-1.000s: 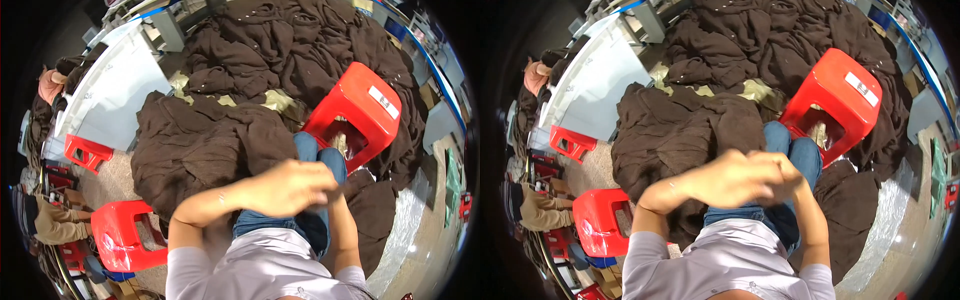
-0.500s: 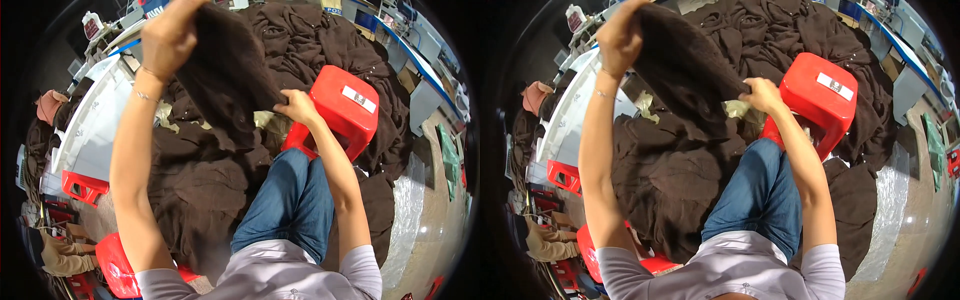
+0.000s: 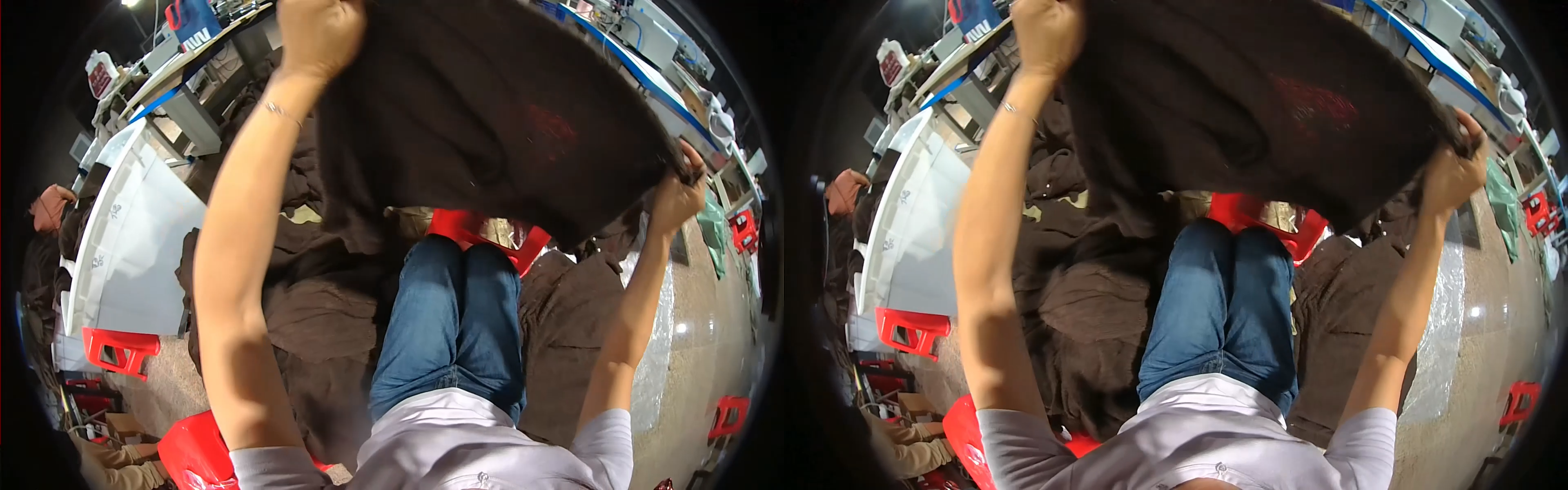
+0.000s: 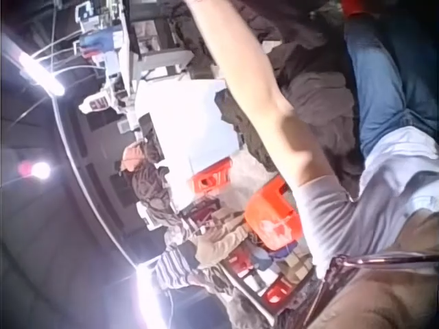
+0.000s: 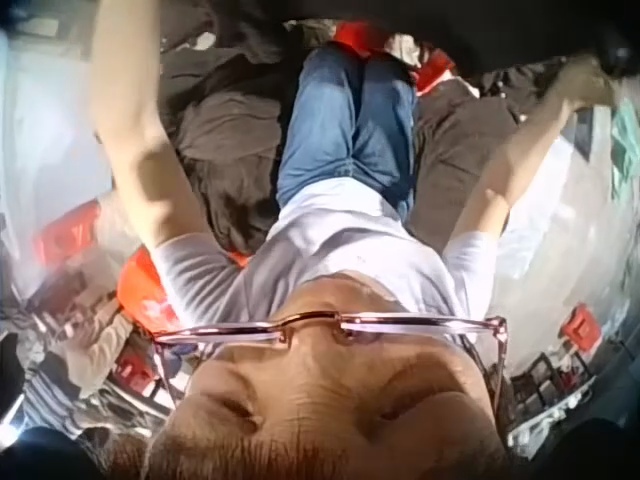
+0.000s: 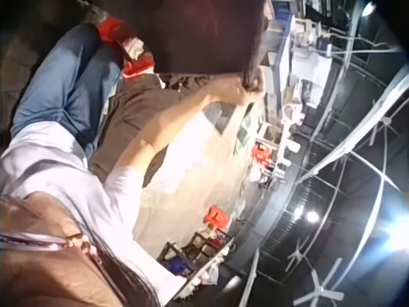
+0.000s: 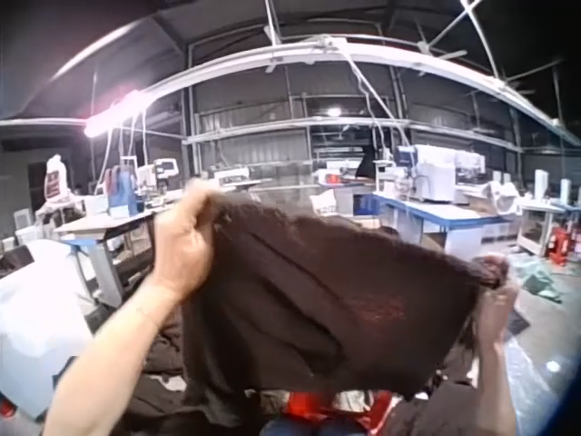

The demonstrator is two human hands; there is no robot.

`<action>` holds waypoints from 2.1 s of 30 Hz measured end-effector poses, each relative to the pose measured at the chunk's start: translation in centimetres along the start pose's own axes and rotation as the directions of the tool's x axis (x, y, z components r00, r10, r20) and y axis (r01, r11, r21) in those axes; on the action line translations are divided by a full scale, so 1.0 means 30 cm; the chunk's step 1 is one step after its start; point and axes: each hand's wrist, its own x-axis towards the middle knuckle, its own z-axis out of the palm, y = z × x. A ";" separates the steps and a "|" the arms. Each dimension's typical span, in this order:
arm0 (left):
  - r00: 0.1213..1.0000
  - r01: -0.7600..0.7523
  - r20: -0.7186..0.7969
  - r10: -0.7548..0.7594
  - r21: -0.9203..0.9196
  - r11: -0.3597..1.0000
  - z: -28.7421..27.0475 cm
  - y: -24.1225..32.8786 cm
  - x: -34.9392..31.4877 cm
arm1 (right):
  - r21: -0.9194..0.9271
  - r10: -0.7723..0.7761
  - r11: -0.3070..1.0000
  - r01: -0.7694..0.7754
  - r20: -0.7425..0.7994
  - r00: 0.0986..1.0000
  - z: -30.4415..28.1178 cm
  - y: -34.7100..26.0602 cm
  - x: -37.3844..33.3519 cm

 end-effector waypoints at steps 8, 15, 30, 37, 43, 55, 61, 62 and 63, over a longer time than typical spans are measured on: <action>0.655 0.709 0.560 -0.507 -0.222 0.669 0.009 0.311 -0.828 | -0.261 0.117 0.965 0.011 0.471 0.874 -0.478 0.255 -0.485; 0.352 0.926 0.500 -0.791 -0.063 0.372 -0.173 0.630 -1.426 | -0.361 0.475 0.874 -0.325 0.775 0.417 -0.827 0.058 -1.088; 0.419 0.891 0.320 -0.850 0.035 0.452 -0.170 0.784 -1.307 | -0.166 0.485 0.802 -0.574 0.741 0.464 -0.659 -0.148 -1.064; 0.401 0.855 0.476 -0.783 0.114 0.506 -0.147 0.757 -1.285 | -0.022 0.279 0.816 -0.578 0.891 0.359 -0.543 -0.306 -1.093; 0.342 0.917 0.444 -0.828 0.035 0.398 -0.144 0.755 -1.314 | -0.072 0.260 0.808 -0.585 0.934 0.244 -0.528 -0.328 -1.116; 0.532 0.774 0.415 -0.738 0.116 0.623 -0.141 0.782 -1.230 | -0.466 0.323 0.072 -0.882 0.847 -0.421 -0.368 -0.375 -1.060; 0.663 0.604 0.494 -0.563 0.092 0.792 -0.139 0.779 -1.258 | -0.503 0.311 -0.203 -0.840 0.781 -0.542 -0.262 -0.420 -1.137; 0.508 0.786 0.508 -0.695 0.056 0.615 -0.141 0.792 -1.268 | -0.514 0.302 -0.182 -0.838 0.782 -0.545 -0.267 -0.426 -1.145; 0.325 0.917 0.529 -0.784 0.026 0.397 -0.142 0.801 -1.279 | -0.524 0.294 -0.161 -0.836 0.783 -0.548 -0.273 -0.433 -1.154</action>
